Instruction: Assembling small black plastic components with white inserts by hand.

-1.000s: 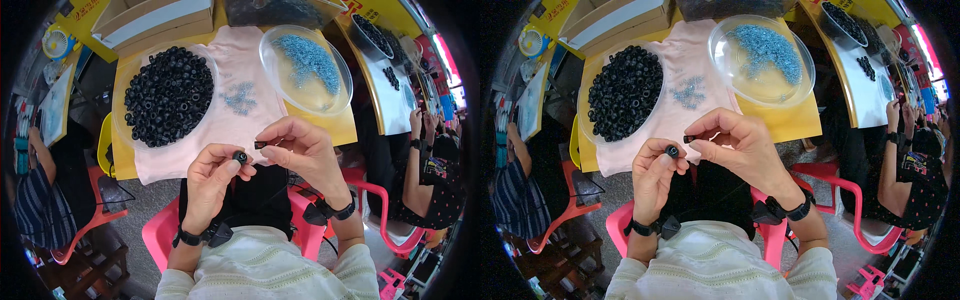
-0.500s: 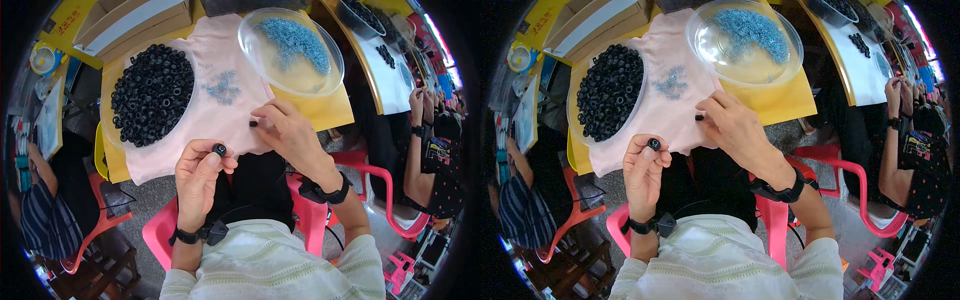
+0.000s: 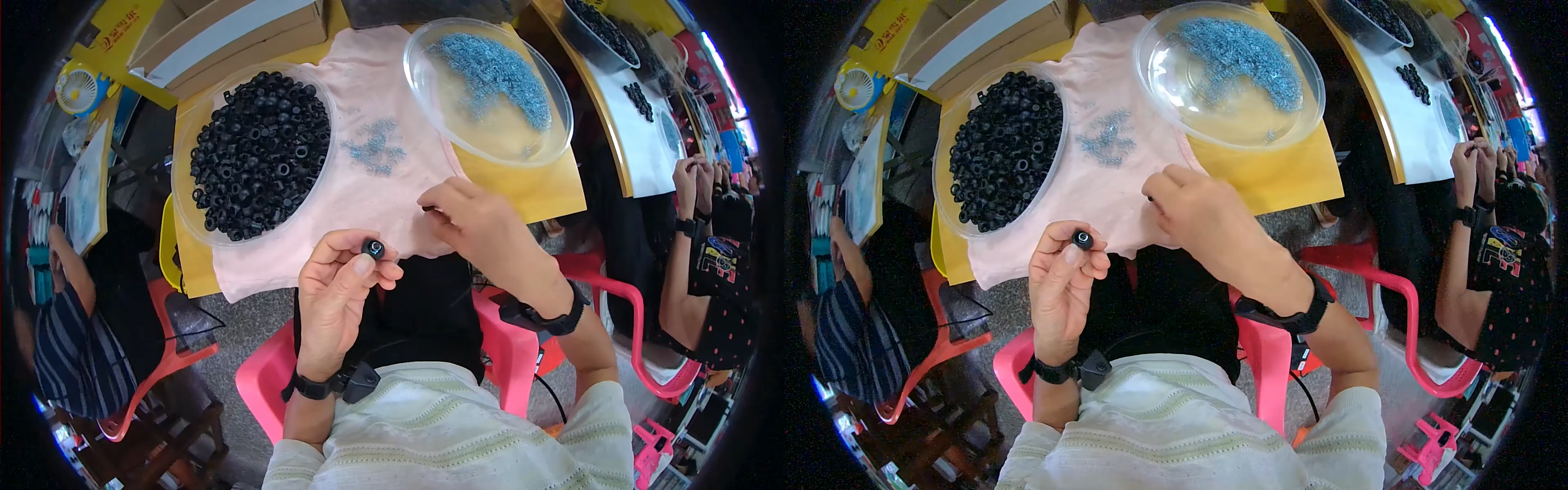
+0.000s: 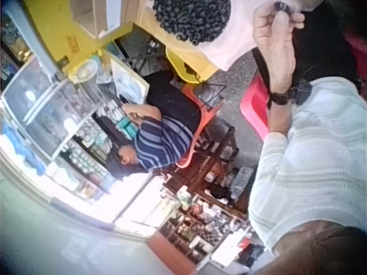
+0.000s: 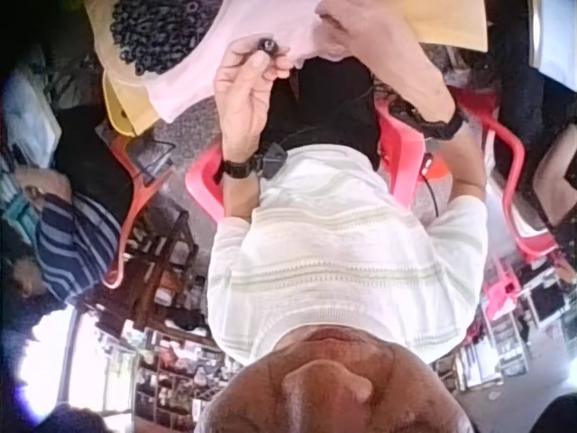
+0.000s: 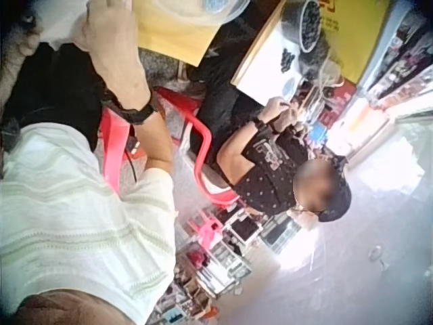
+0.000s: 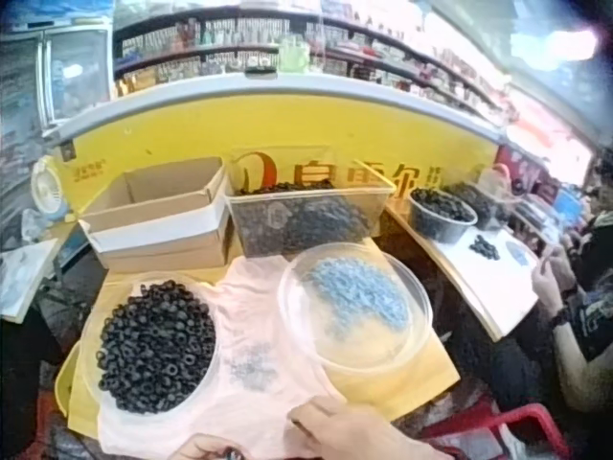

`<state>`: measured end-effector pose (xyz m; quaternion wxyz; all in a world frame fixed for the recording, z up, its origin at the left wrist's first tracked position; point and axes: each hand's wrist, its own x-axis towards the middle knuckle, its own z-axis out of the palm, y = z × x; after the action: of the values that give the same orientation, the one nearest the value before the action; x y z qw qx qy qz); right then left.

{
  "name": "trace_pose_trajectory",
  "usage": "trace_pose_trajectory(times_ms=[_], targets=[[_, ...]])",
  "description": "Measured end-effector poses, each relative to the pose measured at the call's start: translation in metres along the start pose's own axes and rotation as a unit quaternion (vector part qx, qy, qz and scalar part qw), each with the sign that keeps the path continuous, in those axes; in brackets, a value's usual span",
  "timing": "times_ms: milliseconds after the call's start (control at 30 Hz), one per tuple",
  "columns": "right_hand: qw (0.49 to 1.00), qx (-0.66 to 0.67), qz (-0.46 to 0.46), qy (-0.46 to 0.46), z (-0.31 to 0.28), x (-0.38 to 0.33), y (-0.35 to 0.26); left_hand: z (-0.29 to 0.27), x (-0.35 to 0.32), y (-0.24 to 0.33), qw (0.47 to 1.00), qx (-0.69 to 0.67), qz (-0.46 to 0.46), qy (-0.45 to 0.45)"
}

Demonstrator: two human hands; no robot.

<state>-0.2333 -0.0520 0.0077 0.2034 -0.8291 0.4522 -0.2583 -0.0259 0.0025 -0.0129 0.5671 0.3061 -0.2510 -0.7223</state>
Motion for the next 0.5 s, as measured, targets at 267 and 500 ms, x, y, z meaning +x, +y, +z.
trace_pose_trajectory(times_ms=[267,500], targets=[[0.879,0.447,0.167,0.017,-0.029,0.008,-0.036,0.013,0.007,0.003,0.999,-0.025,-0.007,-0.045],[0.884,0.443,0.147,0.028,-0.029,0.006,-0.038,0.017,0.006,0.003,0.999,-0.018,-0.01,-0.05]])
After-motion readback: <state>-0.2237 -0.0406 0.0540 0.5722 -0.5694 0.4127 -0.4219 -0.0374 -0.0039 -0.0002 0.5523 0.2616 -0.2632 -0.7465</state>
